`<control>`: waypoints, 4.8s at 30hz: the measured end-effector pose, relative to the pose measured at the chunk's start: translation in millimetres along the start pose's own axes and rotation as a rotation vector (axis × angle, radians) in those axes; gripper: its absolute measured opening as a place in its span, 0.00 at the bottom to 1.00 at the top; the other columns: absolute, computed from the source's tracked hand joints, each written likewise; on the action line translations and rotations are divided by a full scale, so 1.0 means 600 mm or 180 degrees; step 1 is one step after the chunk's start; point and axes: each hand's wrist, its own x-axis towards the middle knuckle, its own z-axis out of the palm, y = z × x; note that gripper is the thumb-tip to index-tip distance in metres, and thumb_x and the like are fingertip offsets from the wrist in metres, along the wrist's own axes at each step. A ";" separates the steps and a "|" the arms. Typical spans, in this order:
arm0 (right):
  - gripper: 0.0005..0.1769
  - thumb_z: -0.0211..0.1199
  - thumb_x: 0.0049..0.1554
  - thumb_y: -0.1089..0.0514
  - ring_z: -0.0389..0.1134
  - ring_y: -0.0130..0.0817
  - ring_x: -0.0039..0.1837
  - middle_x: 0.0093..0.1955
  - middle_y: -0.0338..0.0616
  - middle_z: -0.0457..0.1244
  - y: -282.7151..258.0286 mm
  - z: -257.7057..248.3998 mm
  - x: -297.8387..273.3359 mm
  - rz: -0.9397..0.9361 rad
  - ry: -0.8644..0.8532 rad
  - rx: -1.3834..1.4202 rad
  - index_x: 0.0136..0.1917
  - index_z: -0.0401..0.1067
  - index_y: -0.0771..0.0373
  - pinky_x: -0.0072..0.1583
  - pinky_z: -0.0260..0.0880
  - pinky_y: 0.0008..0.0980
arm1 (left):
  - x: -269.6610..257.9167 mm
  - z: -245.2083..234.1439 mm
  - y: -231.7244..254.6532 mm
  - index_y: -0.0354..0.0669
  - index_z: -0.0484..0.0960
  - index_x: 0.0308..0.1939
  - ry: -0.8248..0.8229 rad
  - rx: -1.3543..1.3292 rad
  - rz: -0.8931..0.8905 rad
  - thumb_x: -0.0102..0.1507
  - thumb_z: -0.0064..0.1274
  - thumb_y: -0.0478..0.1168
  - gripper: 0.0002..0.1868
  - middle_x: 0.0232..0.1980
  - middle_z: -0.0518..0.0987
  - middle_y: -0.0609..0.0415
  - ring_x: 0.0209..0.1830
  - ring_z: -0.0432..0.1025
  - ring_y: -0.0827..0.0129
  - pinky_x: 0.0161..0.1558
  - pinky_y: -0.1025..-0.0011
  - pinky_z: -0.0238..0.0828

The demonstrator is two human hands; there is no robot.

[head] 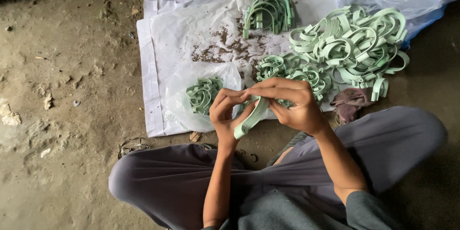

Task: The person sits on the floor and repeatedly picks up light green plastic clips from a pile, briefly manipulates them by hand, and places them into a clear plastic bag. The person continues this process for the duration of the clip.

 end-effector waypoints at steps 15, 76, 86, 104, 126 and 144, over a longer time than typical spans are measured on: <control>0.15 0.63 0.56 0.75 0.75 0.48 0.48 0.49 0.57 0.71 -0.015 -0.008 0.009 -0.0271 -0.0419 -0.0048 0.54 0.79 0.67 0.53 0.78 0.44 | -0.015 -0.020 -0.061 0.31 0.75 0.30 -0.0406 -0.0558 -0.0385 0.56 0.67 0.25 0.13 0.33 0.74 0.44 0.38 0.77 0.59 0.45 0.52 0.77; 0.16 0.58 0.67 0.63 0.71 0.39 0.39 0.47 0.57 0.65 0.423 -0.073 -0.070 0.1822 0.1316 0.0485 0.66 0.65 0.71 0.42 0.78 0.31 | 0.003 -0.049 -0.218 0.44 0.69 0.23 -0.0725 0.2258 -0.0484 0.38 0.48 0.23 0.14 0.15 0.66 0.46 0.18 0.67 0.46 0.27 0.63 0.66; 0.17 0.63 0.64 0.57 0.70 0.36 0.31 0.38 0.53 0.67 0.147 -0.094 0.063 0.2023 0.0714 0.1521 0.62 0.72 0.71 0.32 0.73 0.29 | 0.075 0.033 0.040 0.41 0.68 0.69 -0.1130 0.1224 0.0261 0.61 0.57 0.26 0.32 0.69 0.69 0.40 0.65 0.69 0.39 0.69 0.48 0.63; 0.14 0.58 0.65 0.58 0.71 0.34 0.37 0.39 0.52 0.67 0.194 -0.060 -0.001 0.1825 0.0403 0.1495 0.57 0.74 0.72 0.38 0.76 0.33 | 0.020 0.043 -0.015 0.38 0.85 0.47 -0.0919 0.0167 0.0107 0.55 0.69 0.32 0.16 0.30 0.80 0.53 0.32 0.76 0.62 0.44 0.64 0.75; 0.20 0.59 0.57 0.72 0.71 0.36 0.45 0.47 0.59 0.70 0.172 -0.052 -0.020 0.1199 0.0164 0.0456 0.63 0.74 0.72 0.50 0.75 0.37 | 0.018 0.043 -0.012 0.34 0.85 0.47 -0.0831 -0.0056 -0.0086 0.57 0.69 0.34 0.16 0.31 0.81 0.48 0.34 0.77 0.62 0.43 0.63 0.73; 0.14 0.63 0.62 0.70 0.74 0.38 0.43 0.53 0.57 0.69 0.193 -0.116 -0.022 0.1173 0.0363 -0.0282 0.62 0.73 0.73 0.47 0.75 0.34 | 0.054 -0.121 -0.144 0.27 0.84 0.48 -0.1474 0.2844 -0.0669 0.56 0.63 0.29 0.16 0.33 0.79 0.33 0.34 0.75 0.33 0.40 0.45 0.71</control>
